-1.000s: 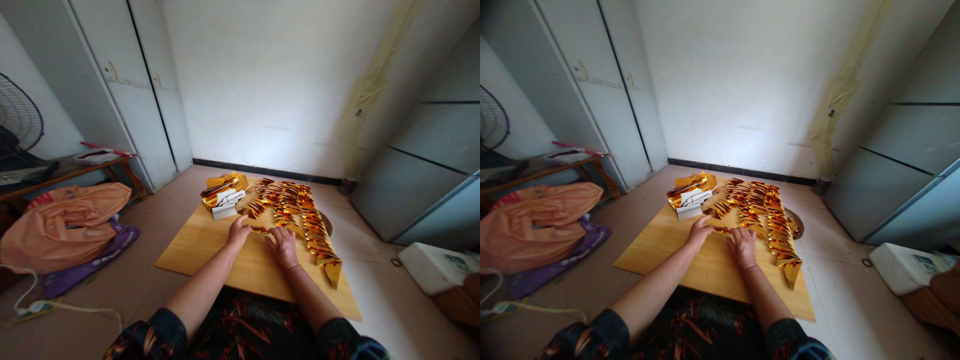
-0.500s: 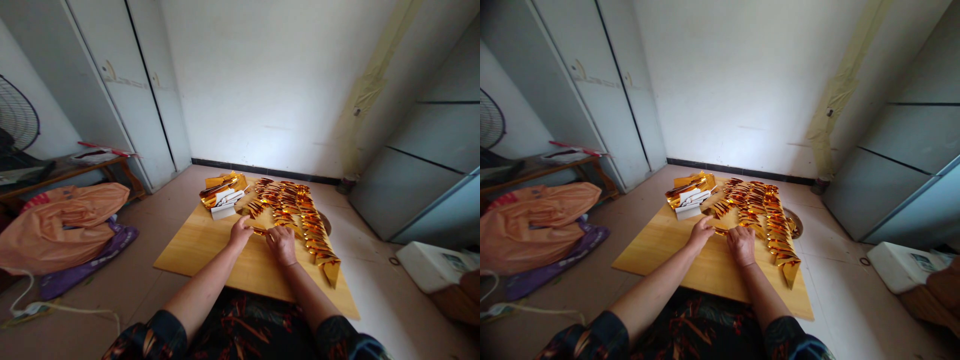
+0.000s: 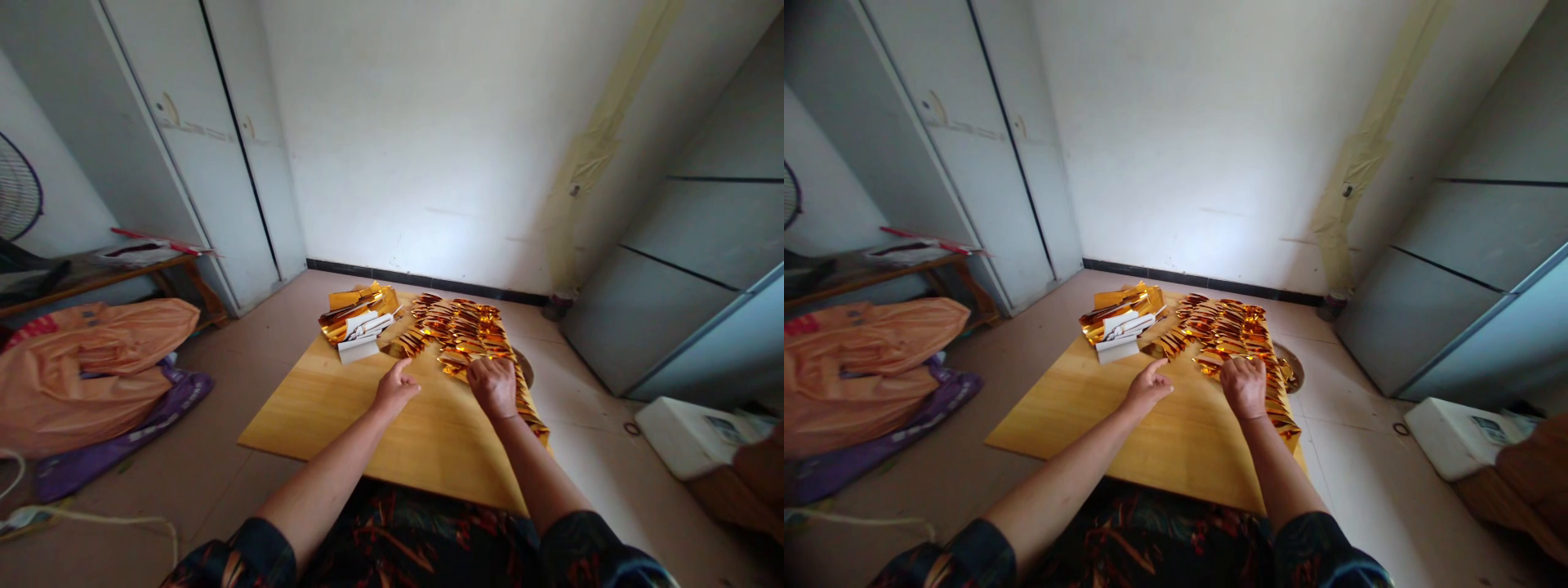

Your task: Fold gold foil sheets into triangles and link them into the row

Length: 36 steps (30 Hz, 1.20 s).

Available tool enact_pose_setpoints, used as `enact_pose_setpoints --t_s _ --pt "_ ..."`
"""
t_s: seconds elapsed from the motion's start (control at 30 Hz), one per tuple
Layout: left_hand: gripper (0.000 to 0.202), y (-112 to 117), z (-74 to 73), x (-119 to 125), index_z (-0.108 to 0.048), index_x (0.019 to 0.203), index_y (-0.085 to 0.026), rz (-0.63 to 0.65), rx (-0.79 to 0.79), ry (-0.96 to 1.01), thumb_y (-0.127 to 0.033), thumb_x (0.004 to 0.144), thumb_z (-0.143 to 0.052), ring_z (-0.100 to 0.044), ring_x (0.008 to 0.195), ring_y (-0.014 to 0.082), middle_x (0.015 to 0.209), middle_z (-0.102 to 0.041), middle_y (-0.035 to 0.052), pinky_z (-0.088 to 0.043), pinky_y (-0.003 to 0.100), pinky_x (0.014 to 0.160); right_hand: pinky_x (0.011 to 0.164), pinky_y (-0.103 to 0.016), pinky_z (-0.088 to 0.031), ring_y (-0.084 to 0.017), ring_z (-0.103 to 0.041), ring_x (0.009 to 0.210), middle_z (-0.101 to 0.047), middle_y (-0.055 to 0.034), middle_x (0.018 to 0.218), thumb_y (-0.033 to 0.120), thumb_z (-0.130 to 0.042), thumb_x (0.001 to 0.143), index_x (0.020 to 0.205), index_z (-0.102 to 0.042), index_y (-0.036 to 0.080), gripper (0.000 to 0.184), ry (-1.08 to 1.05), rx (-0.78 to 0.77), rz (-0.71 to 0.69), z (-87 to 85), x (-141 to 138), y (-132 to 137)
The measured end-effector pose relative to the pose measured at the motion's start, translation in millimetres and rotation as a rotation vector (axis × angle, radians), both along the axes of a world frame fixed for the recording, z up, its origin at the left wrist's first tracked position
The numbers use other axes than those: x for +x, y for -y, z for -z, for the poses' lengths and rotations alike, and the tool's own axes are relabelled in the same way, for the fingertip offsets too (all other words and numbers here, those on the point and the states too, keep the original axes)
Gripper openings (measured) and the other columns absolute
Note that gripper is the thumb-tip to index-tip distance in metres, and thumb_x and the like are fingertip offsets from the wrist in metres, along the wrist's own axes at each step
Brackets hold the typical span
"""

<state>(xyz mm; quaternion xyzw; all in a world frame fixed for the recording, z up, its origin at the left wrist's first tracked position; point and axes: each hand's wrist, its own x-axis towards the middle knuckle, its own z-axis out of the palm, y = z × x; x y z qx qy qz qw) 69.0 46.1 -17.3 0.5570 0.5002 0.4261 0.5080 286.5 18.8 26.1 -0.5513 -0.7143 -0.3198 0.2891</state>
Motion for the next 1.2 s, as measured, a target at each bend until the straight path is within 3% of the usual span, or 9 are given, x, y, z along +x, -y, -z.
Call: enact_pose_setpoints --t_s 0.17,0.5,0.93,1.03,1.2 --pt "0.058 1.7 3.7 -3.5 -0.055 0.123 -0.015 -0.030 0.074 -0.110 -0.012 0.064 -0.060 -0.053 0.063 0.0096 0.077 -0.061 -0.0020 -0.042 0.020 0.060 0.072 -0.029 -0.024 -0.013 -0.039 0.057 -0.050 0.0005 0.054 0.013 -0.049 0.082 0.055 -0.056 0.018 0.028 0.052 -0.025 0.029 -5.0 17.5 -17.7" --pt "0.045 12.3 11.0 -10.2 -0.064 0.111 -0.017 0.016 0.222 -0.189 -0.006 0.068 -0.054 -0.058 0.069 0.0109 0.083 -0.064 0.0014 -0.047 0.021 0.067 0.072 -0.032 -0.020 -0.014 -0.043 0.061 -0.057 -0.0023 0.061 0.013 -0.049 0.082 0.063 -0.060 0.017 0.022 0.037 -0.209 0.043 13.7 -14.3 -80.0" --pt "0.044 15.0 20.7 -9.8 -0.063 0.110 -0.017 0.029 0.273 -0.228 -0.004 0.069 -0.052 -0.060 0.075 0.0127 0.089 -0.066 0.0031 -0.050 0.024 0.072 0.071 -0.032 -0.019 -0.013 -0.042 0.059 -0.061 -0.0033 0.065 0.016 -0.051 0.084 0.065 -0.062 0.016 0.022 0.032 -0.277 0.062 20.5 -17.0 -98.5" --pt "0.042 14.3 16.7 -12.1 -0.064 0.106 -0.018 -0.016 0.355 -0.280 -0.004 0.069 -0.052 -0.060 0.080 0.0145 0.096 -0.065 0.0044 -0.050 0.026 0.076 0.070 -0.032 -0.019 -0.013 -0.042 0.058 -0.060 -0.0029 0.065 0.017 -0.051 0.084 0.066 -0.062 0.016 0.021 0.031 -0.276 0.069 20.7 -17.7 -99.2" --pt "0.042 -6.0 4.9 -22.5 -0.061 0.111 -0.020 -0.211 0.527 -0.399 -0.008 0.072 -0.054 -0.052 0.109 0.0225 0.110 -0.061 0.0071 -0.041 0.038 0.099 0.070 -0.032 -0.019 -0.013 -0.041 0.058 -0.059 -0.0028 0.062 0.017 -0.049 0.084 0.064 -0.062 0.017 0.024 0.041 -0.266 0.042 19.5 -18.6 -97.3"
